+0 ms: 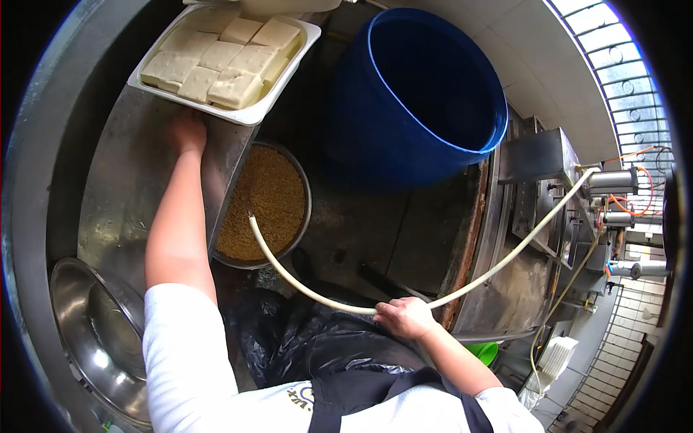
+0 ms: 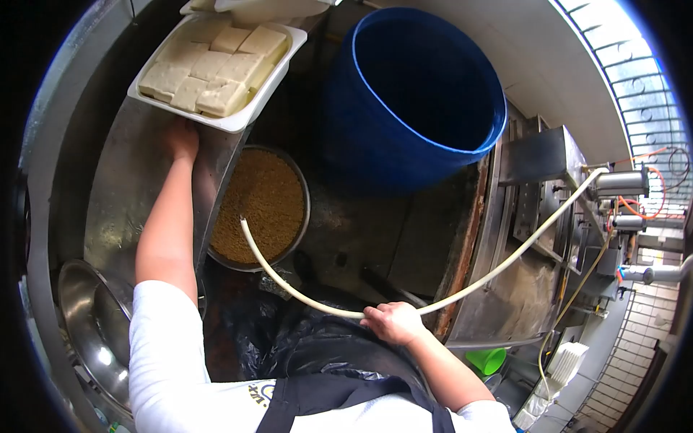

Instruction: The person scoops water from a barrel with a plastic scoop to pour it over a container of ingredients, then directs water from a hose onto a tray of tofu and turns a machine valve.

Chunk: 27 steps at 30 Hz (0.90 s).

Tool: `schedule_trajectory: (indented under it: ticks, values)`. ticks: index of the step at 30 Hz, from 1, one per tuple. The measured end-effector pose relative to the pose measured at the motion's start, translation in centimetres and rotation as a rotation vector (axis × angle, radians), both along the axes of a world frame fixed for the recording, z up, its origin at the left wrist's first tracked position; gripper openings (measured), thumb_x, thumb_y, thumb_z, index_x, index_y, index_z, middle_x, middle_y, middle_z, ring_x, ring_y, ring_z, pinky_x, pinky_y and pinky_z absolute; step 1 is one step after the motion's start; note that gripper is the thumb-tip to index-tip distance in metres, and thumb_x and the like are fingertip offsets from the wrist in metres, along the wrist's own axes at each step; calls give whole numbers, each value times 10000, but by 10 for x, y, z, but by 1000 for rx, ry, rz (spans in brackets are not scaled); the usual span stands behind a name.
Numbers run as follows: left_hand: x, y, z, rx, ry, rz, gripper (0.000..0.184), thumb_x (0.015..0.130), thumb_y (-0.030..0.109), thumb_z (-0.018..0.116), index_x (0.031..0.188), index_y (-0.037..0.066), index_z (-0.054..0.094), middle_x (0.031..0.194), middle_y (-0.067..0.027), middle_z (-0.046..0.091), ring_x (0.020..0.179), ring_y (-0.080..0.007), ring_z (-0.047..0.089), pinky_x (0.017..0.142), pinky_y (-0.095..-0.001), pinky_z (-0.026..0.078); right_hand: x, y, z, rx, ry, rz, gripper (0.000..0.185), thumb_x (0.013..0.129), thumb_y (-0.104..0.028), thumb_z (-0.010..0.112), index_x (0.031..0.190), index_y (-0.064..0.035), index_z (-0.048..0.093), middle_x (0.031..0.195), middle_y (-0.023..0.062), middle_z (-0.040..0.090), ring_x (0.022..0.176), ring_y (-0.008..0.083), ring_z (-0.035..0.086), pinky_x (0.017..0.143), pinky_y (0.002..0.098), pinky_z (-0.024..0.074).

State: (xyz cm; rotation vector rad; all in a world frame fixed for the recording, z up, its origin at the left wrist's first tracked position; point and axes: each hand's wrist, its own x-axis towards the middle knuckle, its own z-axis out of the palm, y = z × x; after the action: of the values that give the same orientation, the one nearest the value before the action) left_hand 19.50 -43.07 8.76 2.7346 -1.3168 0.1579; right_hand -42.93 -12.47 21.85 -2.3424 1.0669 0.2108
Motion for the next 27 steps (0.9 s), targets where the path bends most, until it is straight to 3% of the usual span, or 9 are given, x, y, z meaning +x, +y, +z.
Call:
schedule_trajectory:
  ticks: [3, 7, 16, 20, 22, 23, 25, 26, 27]
  values:
    - [-12, 15, -32, 115, -154, -232, 432, 1083, 388, 510, 1414, 170, 682, 1408, -159, 699, 1342, -404, 609, 1191, -589, 396, -6, 5, -2, -11, -14, 9, 269, 998, -434, 722, 981, -166, 710, 690, 67, 664, 640, 316, 714, 572, 475, 563]
    - [-38, 63, -35, -132, -17, -448, 545, 1120, 404, 438, 1558, 92, 530, 1640, -197, 489, 1515, -427, 436, 1271, -580, 311, -12, 10, 1, -41, -36, 41, 279, 1004, -440, 712, 984, -162, 719, 711, 69, 682, 668, 321, 728, 588, 481, 578]
    - [-154, 240, 34, 43, 166, -278, 761, 1072, 468, 591, 1682, 95, 330, 1764, -189, 277, 1633, -410, 224, 1304, -626, 203, -44, 32, 6, -77, -151, 102, 341, 1030, -484, 645, 983, -162, 746, 786, 96, 738, 753, 350, 758, 648, 514, 605]
    - [-162, 313, 22, 26, 225, -45, 682, 1090, 493, 564, 1626, 88, 445, 1724, -200, 355, 1616, -430, 250, 1313, -592, 204, -71, 53, 7, -86, -191, 138, 371, 1034, -497, 623, 984, -155, 759, 793, 113, 750, 773, 369, 763, 680, 525, 609]
    - [-149, 334, 3, -98, 255, -20, 583, 1107, 499, 553, 1476, 51, 606, 1532, -222, 587, 1470, -428, 493, 1240, -522, 367, -83, 60, 17, -76, -203, 117, 377, 1037, -499, 621, 992, -151, 758, 834, 118, 764, 799, 371, 764, 694, 532, 608]
    - [-169, 342, 22, -104, 246, -19, 583, 1107, 499, 553, 1476, 51, 606, 1532, -222, 587, 1470, -428, 493, 1240, -522, 367, -89, 63, 19, -81, -223, 102, 379, 1039, -501, 619, 994, -151, 758, 851, 119, 770, 810, 370, 765, 700, 533, 607]
    - [-224, 366, 75, -275, 720, 114, 546, 1121, 499, 547, 1300, 2, 686, 1259, -199, 739, 1180, -402, 697, 1070, -469, 519, -97, 66, 21, -103, -237, 88, 390, 1047, -512, 609, 976, -154, 746, 879, 108, 776, 823, 375, 762, 709, 529, 609]
    - [-234, 369, 66, -370, 822, 54, 611, 1126, 580, 493, 1377, 38, 621, 1230, -127, 749, 1051, -309, 744, 826, -425, 593, -101, 68, 19, -114, -255, 84, 394, 1046, -515, 609, 971, -153, 744, 883, 107, 776, 827, 375, 761, 712, 528, 610]
    - [-245, 379, 55, -322, 1140, 166, 613, 1133, 598, 459, 1386, 56, 595, 1159, -116, 741, 956, -261, 756, 703, -373, 601, -104, 71, 16, -124, -274, 81, 397, 1046, -518, 609, 967, -152, 741, 886, 107, 775, 830, 374, 761, 715, 526, 610]
